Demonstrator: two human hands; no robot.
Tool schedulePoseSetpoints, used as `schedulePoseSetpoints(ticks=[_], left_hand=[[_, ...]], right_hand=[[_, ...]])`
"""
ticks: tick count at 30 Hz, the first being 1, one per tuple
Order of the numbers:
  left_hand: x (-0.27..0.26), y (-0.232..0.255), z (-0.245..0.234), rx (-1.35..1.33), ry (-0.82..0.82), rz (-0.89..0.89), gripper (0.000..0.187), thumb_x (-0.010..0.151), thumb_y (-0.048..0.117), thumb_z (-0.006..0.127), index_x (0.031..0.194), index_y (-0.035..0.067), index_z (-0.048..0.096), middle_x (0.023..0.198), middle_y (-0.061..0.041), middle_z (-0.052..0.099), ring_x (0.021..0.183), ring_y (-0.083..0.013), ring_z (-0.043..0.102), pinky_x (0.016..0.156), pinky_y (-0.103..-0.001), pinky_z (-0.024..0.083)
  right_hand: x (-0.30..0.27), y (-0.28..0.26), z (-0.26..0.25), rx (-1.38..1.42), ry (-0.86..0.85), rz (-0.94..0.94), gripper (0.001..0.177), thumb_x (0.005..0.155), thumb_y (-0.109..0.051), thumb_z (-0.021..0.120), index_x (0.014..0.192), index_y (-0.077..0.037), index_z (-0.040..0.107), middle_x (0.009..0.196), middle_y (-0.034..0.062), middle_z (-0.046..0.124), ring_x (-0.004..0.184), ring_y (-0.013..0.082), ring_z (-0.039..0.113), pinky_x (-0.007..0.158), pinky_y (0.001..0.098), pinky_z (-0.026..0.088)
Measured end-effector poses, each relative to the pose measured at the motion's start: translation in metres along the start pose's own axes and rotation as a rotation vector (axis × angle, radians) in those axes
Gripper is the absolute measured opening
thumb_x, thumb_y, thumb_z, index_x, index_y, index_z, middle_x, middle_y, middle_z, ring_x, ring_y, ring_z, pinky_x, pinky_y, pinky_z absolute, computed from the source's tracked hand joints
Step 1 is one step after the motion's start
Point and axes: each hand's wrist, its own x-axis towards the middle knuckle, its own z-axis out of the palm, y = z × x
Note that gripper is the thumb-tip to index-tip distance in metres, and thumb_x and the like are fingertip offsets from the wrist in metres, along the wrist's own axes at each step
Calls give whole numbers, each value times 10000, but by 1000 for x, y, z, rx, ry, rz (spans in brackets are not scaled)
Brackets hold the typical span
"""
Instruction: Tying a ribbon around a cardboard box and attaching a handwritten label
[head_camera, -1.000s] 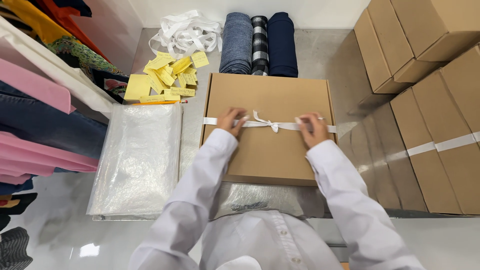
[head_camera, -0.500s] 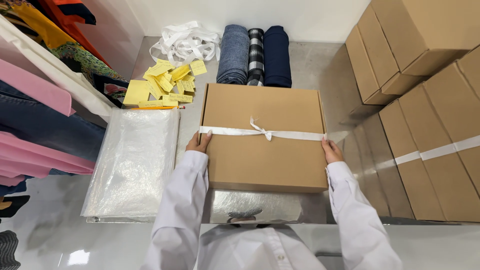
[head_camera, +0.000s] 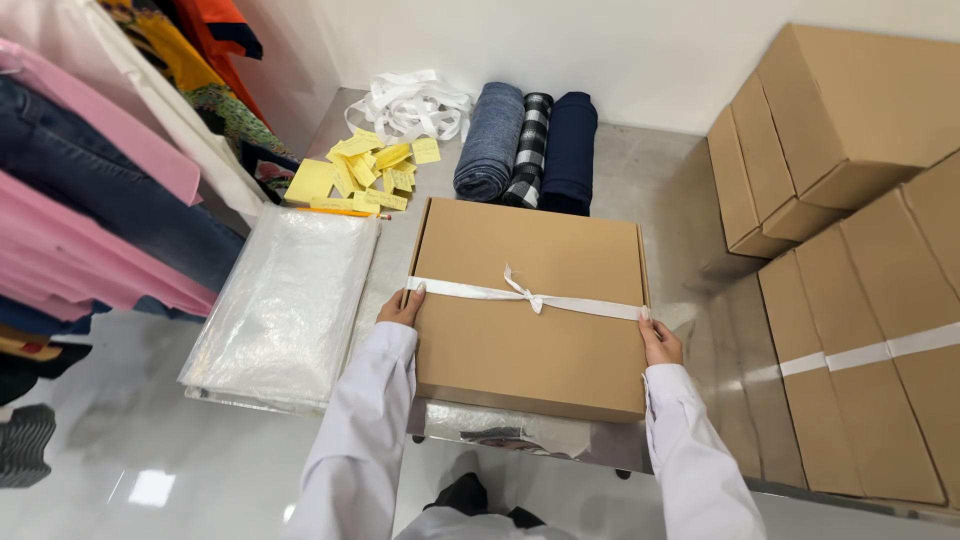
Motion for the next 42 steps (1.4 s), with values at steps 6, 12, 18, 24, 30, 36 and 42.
schedulePoseSetpoints(ticks=[6,12,18,24,30,36,42], left_hand=[[2,-3,1,36,49,28,799,862,843,580,1384,241,636,1249,-109,720,1248,-339,617,1090,-467,477],[6,-9,-3,171,109,92,639,962,746,475,1326,251,650,1312,-44,696,1212,-256,656,1058,-434,522],[-9,-1,-26,29,244,366,435,1087,410,514,1320,53,603,1291,-204,655,1168,-377,657,999,-519,556],[-7,1,-133,-312,233,412,260,1081,383,550,1175,194,702,1088,-29,761,995,-232,737,856,-362,598],[33,-4,-249,-519,236,407,220,1070,290,568,1108,145,728,1045,-76,773,950,-207,737,822,-305,594],[77,-17,-325,-674,197,411,240,1059,268,554,1132,101,710,1031,-100,773,915,-162,736,785,-251,594],[83,-8,-331,-765,102,342,260,1048,282,563,1115,78,709,1022,-128,775,897,-186,741,773,-277,599]], right_hand=[[13,10,4,77,7,-33,621,887,-764,690,1288,-290,690,1266,157,687,1219,362,612,1031,410,468],[1,-8,-9,-112,157,-242,624,939,-608,713,1367,-159,645,1318,170,673,1194,370,633,1028,467,488],[-15,-34,-3,-337,485,-1184,255,1001,-266,672,1227,-149,653,1233,64,623,1148,324,647,983,453,500],[-84,-168,71,-100,360,-1354,116,1037,-149,663,1131,-96,706,1132,69,651,1089,311,650,970,410,501],[-90,-270,244,39,172,-1490,120,986,-96,680,1099,-60,696,1082,84,653,999,277,646,833,337,549],[-75,-304,427,-302,-186,-1466,348,798,-95,792,1138,-105,716,1073,126,669,1025,366,662,929,477,517],[-45,-304,533,-838,-235,-1162,351,858,-223,726,1204,-249,674,1127,58,609,1034,342,645,871,476,552]])
